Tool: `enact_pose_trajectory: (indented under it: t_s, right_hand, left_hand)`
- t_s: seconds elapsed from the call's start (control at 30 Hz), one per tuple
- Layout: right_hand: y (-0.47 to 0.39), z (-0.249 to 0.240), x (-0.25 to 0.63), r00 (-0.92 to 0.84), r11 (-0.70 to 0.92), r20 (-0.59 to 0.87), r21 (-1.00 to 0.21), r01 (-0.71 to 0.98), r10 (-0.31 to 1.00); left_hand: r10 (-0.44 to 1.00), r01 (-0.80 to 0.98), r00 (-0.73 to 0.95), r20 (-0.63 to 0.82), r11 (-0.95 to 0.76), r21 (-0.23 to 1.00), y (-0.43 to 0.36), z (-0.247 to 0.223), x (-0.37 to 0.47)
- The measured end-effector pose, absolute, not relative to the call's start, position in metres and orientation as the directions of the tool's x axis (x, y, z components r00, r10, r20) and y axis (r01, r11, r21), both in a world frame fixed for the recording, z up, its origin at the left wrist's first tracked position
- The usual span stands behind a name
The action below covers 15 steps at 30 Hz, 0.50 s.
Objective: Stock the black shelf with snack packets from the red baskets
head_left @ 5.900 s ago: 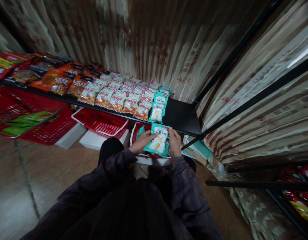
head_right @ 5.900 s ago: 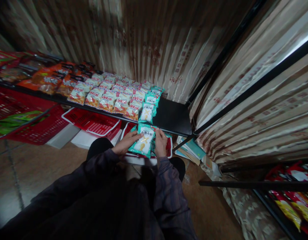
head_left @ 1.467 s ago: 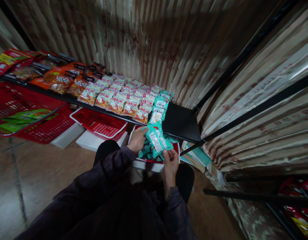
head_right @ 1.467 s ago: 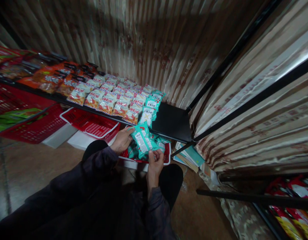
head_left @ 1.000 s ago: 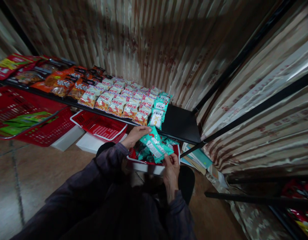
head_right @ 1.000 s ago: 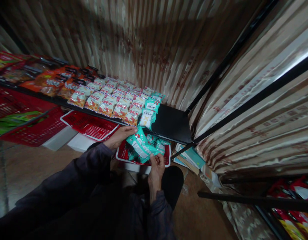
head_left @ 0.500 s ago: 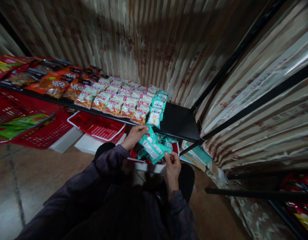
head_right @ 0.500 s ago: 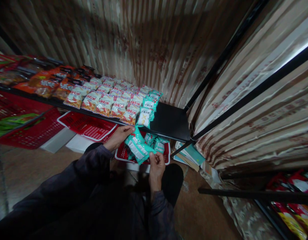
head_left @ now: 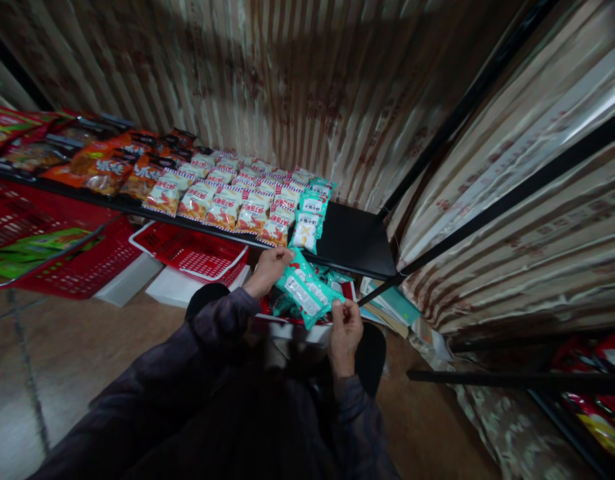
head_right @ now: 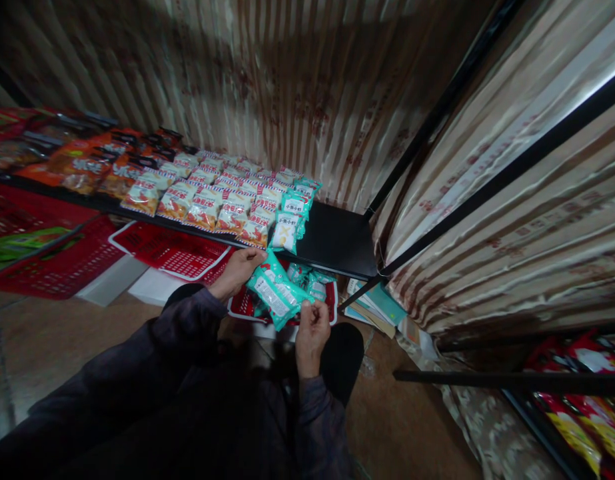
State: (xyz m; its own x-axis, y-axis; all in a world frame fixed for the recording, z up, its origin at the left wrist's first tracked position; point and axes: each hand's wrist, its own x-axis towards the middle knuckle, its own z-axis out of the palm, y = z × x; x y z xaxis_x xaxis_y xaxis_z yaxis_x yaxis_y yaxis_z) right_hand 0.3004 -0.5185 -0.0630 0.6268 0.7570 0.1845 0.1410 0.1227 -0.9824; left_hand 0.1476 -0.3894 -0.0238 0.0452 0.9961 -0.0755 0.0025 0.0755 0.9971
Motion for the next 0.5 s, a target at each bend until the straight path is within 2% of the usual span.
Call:
enact_pose_trajectory:
  t_s: [0.13,0.23,0.33,0.5]
  right_hand:
    - [-0.514,-0.068,0.304,0.646,0.137,0.135,-0.989,0.048,0.751]
    - [-0.514,-0.069,0.306,0.619,0.144,0.145,-0.988,0.052,0.772]
    - [-0.518,-0.067,0.307,0.583,0.144,0.229,-0.971,0.19,0.78]
    - [-0.523,-0.066,0.31,0.481,0.159,0.396,-0.873,0.461,0.782]
  left_hand:
    - [0.988,0.013,0.108,-0.107,0.106,0.994,-0.388,-0.024,0.143]
    - [0.986,0.036,0.131,-0.105,0.101,0.994,-0.385,-0.024,0.141]
    - [0.981,0.067,0.155,-0.115,0.105,0.992,-0.381,-0.025,0.141]
    - [0.975,0.08,0.165,-0.152,0.14,0.987,-0.373,-0.024,0.143]
